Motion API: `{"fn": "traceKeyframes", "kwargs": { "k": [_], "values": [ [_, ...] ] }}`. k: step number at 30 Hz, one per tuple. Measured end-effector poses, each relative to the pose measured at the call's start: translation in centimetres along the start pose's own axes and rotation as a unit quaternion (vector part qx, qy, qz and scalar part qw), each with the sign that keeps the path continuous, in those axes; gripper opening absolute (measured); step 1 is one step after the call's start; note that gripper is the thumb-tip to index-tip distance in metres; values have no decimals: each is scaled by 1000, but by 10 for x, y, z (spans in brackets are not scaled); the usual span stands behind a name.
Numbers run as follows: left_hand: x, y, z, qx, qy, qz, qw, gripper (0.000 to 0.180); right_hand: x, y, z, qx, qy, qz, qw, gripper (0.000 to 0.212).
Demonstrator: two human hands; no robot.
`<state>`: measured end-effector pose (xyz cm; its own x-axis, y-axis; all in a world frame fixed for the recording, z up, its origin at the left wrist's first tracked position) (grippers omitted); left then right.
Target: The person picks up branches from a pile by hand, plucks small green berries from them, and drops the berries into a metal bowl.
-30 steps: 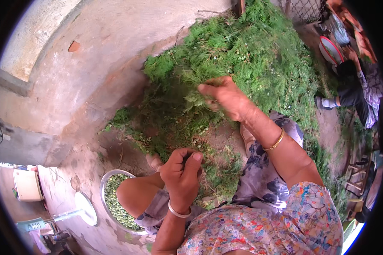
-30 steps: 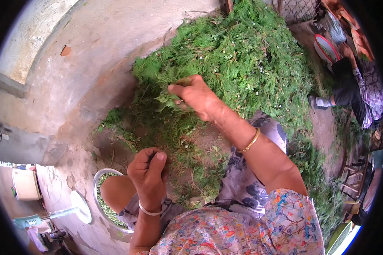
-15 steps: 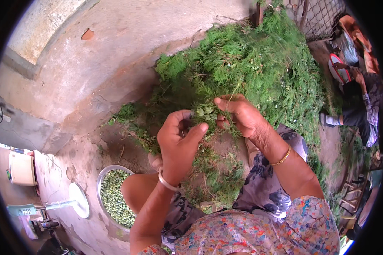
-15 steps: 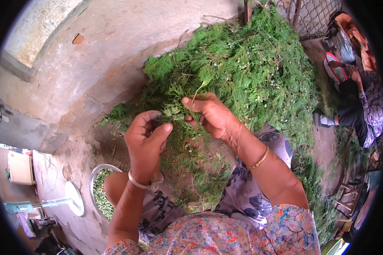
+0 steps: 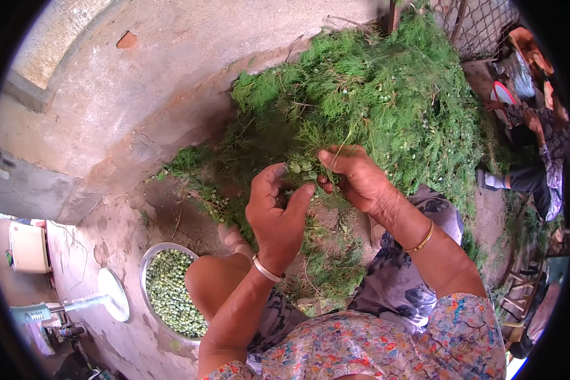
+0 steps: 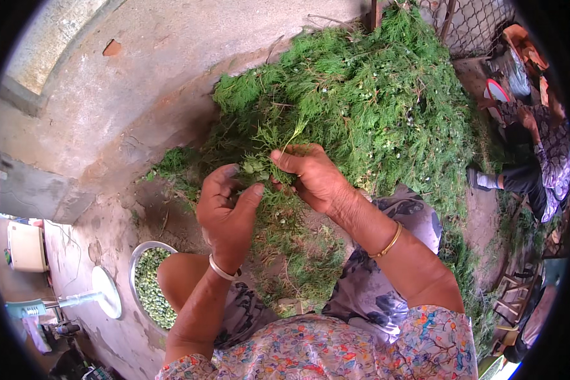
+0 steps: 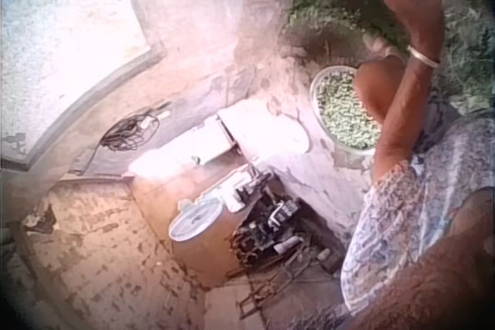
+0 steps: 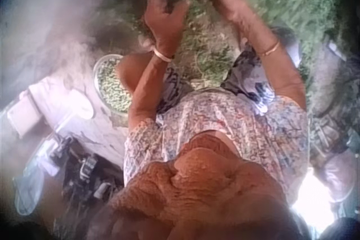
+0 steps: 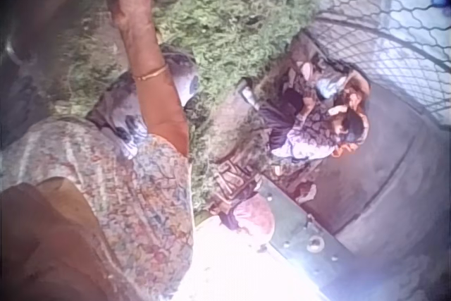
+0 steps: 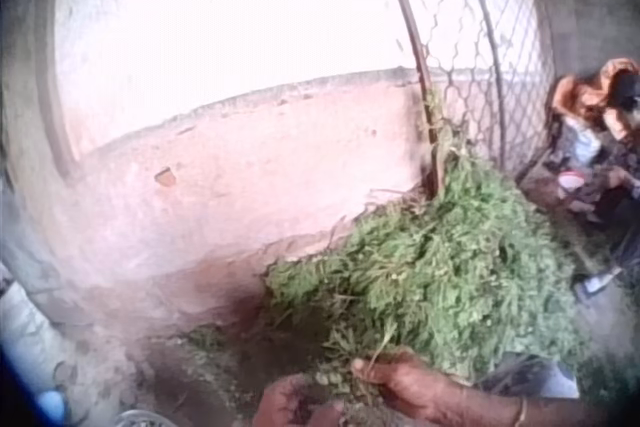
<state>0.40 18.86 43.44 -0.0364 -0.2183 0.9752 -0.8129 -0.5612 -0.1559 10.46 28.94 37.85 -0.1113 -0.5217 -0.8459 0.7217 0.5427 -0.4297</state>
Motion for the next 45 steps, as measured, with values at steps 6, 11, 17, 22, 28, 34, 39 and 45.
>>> {"fn": "traceKeyframes", "kwargs": {
  "k": [6,11,17,22,28,34,39,45],
  "values": [
    [-16,0,-2,25,48,-35,998,42,0,-7,6,26,-18,22,999,16],
    [-17,4,-8,24,77,16,997,42,9,-12,3,-7,-32,2,999,16],
    [-19,7,-10,43,85,64,993,34,7,-10,0,21,-9,23,999,15],
    [-16,7,-16,4,-17,-38,999,32,10,-11,-5,1,28,91,995,14],
    [-19,11,-17,-30,80,42,995,23,-1,-14,2,4,7,132,991,13],
    [-29,0,-8,-58,251,275,926,18,-6,-15,5,-29,-1,201,979,12],
    [-22,2,-7,-156,276,439,841,14,-15,5,-1,35,14,168,985,14],
    [-33,7,-9,-124,301,544,773,25,-25,14,4,38,50,28,998,13]
  ]
}}
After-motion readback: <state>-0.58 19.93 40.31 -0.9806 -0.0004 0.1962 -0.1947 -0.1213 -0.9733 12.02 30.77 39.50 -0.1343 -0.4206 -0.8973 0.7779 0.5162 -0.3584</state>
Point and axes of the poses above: each hand's wrist, its own z-axis away from the middle knuckle, its own y-axis out of the back of the hand, x = y × z, the point moved 9 cm from there along -z, towards the middle knuckle, and after that the axes turned 10 degrees about z, right-handed, at the moved point
